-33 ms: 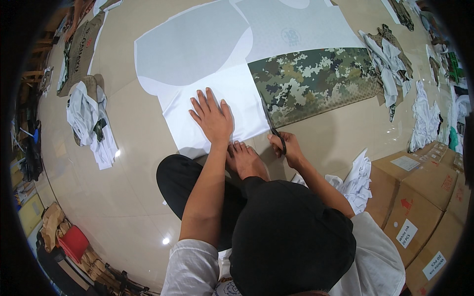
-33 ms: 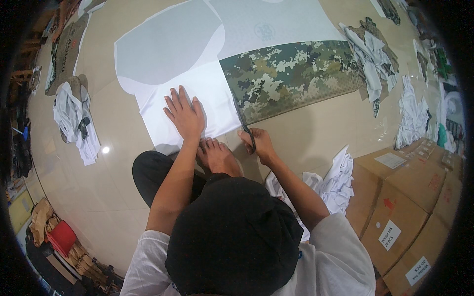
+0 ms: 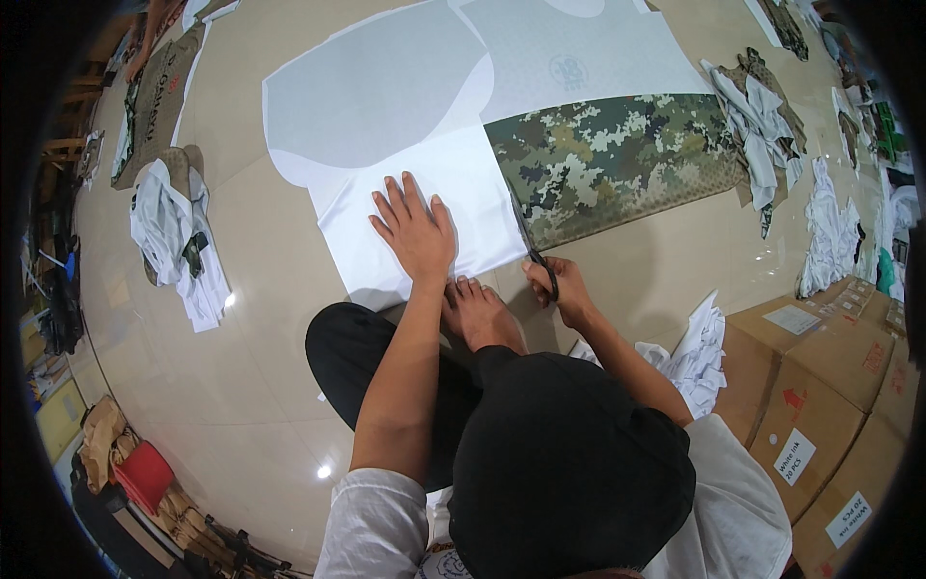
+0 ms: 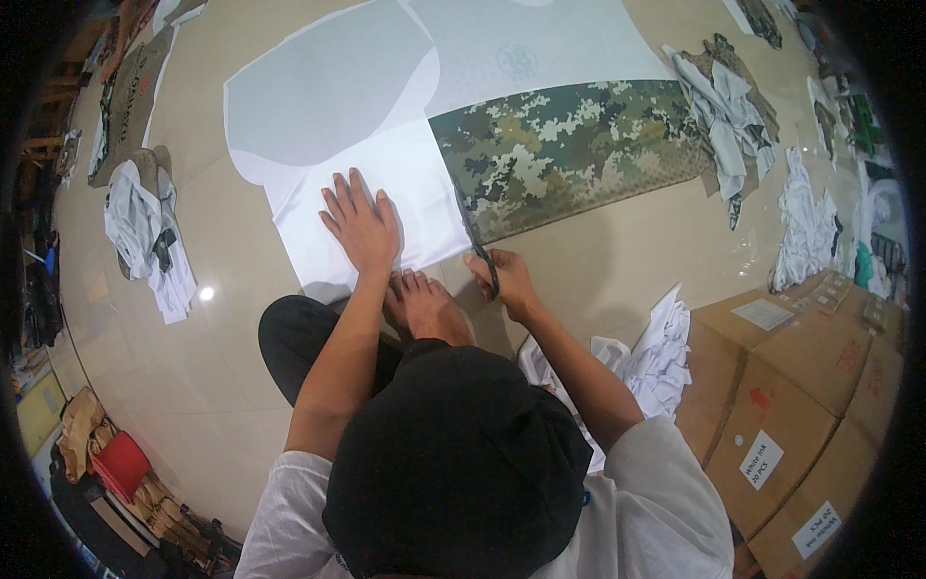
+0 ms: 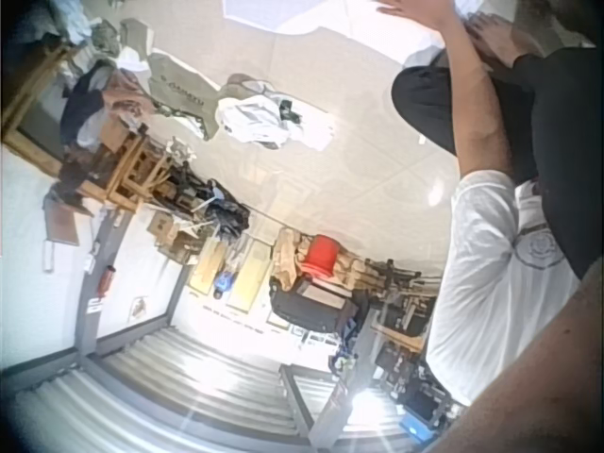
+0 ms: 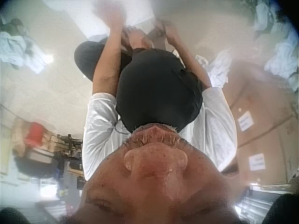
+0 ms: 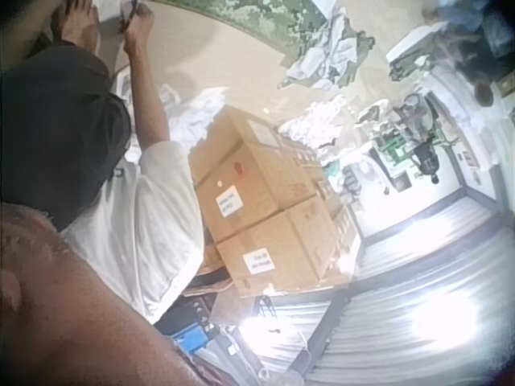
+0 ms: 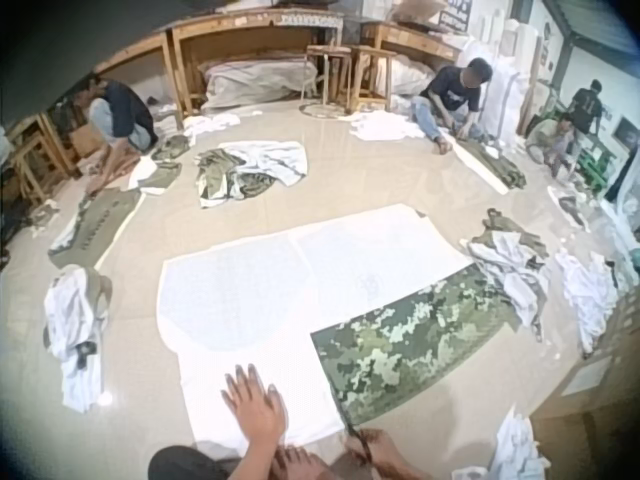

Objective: The person sits on the floor and uses scissors to cut a piece of camouflage-patterned fabric. They align the fabric, cut along the edges, and separate the pieces, placing the cut sections aside.

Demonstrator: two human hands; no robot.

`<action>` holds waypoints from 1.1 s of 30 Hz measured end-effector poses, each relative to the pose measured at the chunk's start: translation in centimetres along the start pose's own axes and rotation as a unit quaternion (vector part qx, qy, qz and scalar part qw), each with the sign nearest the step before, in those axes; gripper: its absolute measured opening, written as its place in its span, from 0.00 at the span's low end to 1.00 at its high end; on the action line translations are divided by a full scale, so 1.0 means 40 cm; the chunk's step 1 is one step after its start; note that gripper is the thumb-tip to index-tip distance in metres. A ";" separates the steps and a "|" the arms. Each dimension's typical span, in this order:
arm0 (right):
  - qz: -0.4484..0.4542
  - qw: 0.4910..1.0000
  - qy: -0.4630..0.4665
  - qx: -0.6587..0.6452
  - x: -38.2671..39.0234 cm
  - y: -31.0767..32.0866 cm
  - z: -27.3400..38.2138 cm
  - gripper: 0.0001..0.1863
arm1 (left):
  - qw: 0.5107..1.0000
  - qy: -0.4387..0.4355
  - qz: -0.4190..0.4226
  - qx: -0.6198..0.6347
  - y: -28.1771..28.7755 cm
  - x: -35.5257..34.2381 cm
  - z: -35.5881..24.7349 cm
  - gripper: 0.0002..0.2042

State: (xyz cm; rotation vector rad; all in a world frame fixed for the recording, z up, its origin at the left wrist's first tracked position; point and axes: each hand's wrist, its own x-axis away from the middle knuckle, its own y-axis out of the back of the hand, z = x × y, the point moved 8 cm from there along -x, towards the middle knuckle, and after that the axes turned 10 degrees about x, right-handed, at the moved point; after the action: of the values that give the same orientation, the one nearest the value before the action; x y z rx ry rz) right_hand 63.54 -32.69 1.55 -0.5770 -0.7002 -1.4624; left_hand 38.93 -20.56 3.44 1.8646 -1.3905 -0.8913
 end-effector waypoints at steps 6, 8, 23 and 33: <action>-0.016 1.000 -0.013 0.004 -0.021 -0.002 0.005 0.22 | 1.000 0.006 0.005 0.002 0.000 0.000 -0.001 0.32; -0.017 1.000 -0.011 0.000 -0.025 -0.003 0.001 0.21 | 1.000 0.006 0.004 0.003 0.000 0.001 -0.001 0.32; -0.019 1.000 -0.005 -0.001 -0.030 -0.002 -0.009 0.19 | 1.000 -0.002 -0.001 0.004 0.001 0.003 -0.005 0.32; -0.019 0.999 -0.012 0.029 -0.023 -0.003 0.007 0.20 | 1.000 0.003 0.003 0.006 -0.002 0.003 -0.003 0.32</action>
State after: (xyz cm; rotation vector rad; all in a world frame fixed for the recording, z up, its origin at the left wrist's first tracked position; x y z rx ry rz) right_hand 63.43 -31.85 1.04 -0.5403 -0.7744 -1.4674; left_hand 39.10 -20.64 3.45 1.8704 -1.4004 -0.8759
